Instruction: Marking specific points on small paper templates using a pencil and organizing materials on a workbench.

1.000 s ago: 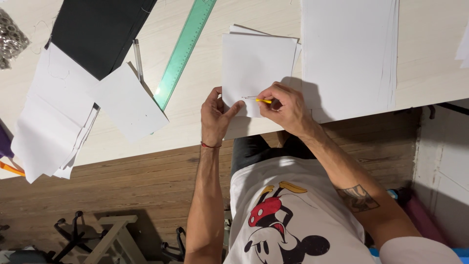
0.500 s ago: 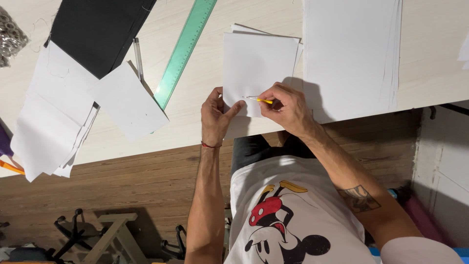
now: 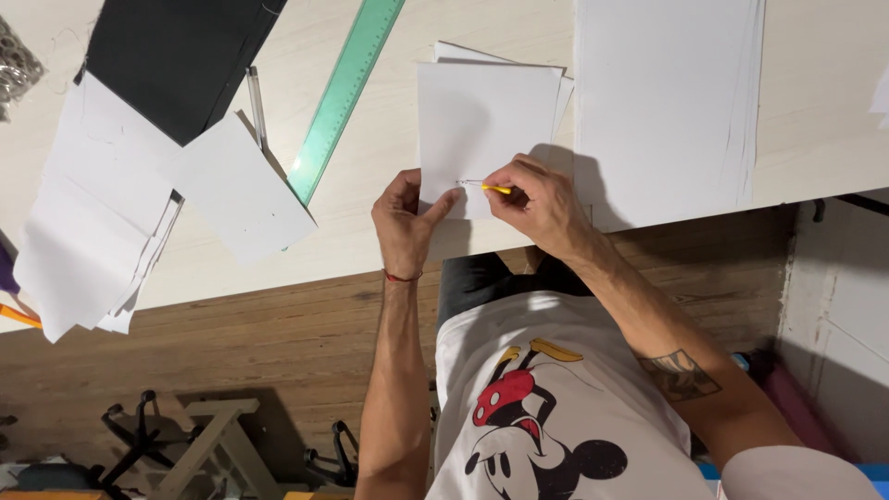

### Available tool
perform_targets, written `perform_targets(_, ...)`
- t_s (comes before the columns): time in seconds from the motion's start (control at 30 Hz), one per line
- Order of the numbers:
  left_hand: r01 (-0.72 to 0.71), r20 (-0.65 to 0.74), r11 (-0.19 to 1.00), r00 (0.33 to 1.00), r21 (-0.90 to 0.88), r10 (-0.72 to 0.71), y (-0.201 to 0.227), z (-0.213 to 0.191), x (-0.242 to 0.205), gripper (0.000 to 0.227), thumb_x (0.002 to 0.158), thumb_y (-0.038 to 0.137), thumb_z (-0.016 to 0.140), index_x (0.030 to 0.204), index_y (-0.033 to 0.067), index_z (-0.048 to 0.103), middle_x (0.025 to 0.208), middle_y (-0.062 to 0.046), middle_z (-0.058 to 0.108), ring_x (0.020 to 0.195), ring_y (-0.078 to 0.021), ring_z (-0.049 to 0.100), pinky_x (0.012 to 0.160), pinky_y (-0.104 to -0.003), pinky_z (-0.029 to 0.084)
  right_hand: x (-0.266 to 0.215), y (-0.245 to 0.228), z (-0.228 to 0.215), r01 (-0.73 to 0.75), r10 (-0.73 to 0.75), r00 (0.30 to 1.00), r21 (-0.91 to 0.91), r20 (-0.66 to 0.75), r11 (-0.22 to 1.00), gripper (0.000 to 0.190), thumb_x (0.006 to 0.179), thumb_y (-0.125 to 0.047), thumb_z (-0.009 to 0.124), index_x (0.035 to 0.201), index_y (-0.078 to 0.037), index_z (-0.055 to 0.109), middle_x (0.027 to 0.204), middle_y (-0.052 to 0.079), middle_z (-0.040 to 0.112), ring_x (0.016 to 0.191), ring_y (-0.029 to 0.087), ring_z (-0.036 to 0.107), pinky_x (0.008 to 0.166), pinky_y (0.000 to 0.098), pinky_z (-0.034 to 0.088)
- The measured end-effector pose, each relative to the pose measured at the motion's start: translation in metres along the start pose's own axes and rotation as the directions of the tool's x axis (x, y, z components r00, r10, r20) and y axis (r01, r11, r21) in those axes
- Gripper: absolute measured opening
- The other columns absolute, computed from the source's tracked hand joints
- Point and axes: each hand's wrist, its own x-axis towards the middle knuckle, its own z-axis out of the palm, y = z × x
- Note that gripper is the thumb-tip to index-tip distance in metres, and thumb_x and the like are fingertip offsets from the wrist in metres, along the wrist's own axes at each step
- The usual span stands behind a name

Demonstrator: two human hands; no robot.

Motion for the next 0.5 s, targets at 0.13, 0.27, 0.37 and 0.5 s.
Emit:
perform_targets(0.13, 0.001, -0.002, 0.999, 1.0, -0.048, -0.001, 0.002, 0.0, 0.0, 0.035, 0.091, 0.009, 0.105, 0.12, 0.0131, 0.086, 0.108, -0.013, 0.091, 0.114, -0.0191, 0.08, 0.107, -0.044, 0.065, 0.002, -0.005, -0.004, -0.005, 0.005, 1.0, 0.01, 0.006, 1.0, 0.012, 0.102, 0.001, 0.089, 0.111, -0.004, 0.085, 0.092, 0.014, 0.074, 0.08, 0.031, 0.081, 0.063, 0.0367, 0.069)
perform_targets(0.27, 0.04, 0.025, 0.999, 0.999, -0.015, -0.04, -0.018, -0.009, 0.002, 0.037, 0.094, 0.014, 0.104, 0.125, 0.0142, 0.084, 0.106, -0.015, 0.09, 0.113, -0.019, 0.079, 0.104, -0.044, 0.065, 0.004, -0.008, -0.004, -0.012, 0.012, 1.0, 0.028, 0.018, 1.0, 0.01, 0.103, 0.0, 0.088, 0.112, -0.004, 0.084, 0.093, 0.015, 0.075, 0.081, 0.032, 0.082, 0.063, 0.0387, 0.069)
perform_targets(0.37, 0.056, 0.056, 0.998, 0.997, -0.006, -0.056, -0.001, -0.008, 0.001, 0.04, 0.095, 0.018, 0.103, 0.128, 0.0141, 0.081, 0.108, -0.019, 0.09, 0.111, -0.022, 0.08, 0.102, -0.047, 0.065, 0.008, -0.017, -0.015, -0.084, 0.073, 0.992, 0.109, 0.103, 0.99, 0.009, 0.108, -0.001, 0.084, 0.117, -0.002, 0.083, 0.097, 0.018, 0.077, 0.081, 0.029, 0.083, 0.067, 0.0374, 0.071)
perform_targets(0.5, 0.08, 0.089, 0.997, 0.993, -0.019, -0.078, -0.012, -0.012, 0.003, 0.042, 0.098, 0.02, 0.102, 0.131, 0.0133, 0.078, 0.108, -0.021, 0.088, 0.11, -0.0261, 0.08, 0.101, -0.048, 0.065, 0.007, -0.022, -0.016, -0.124, 0.102, 0.986, 0.172, 0.132, 0.977, 0.008, 0.112, -0.001, 0.079, 0.119, 0.001, 0.08, 0.097, 0.019, 0.076, 0.082, 0.029, 0.084, 0.069, 0.0391, 0.072)
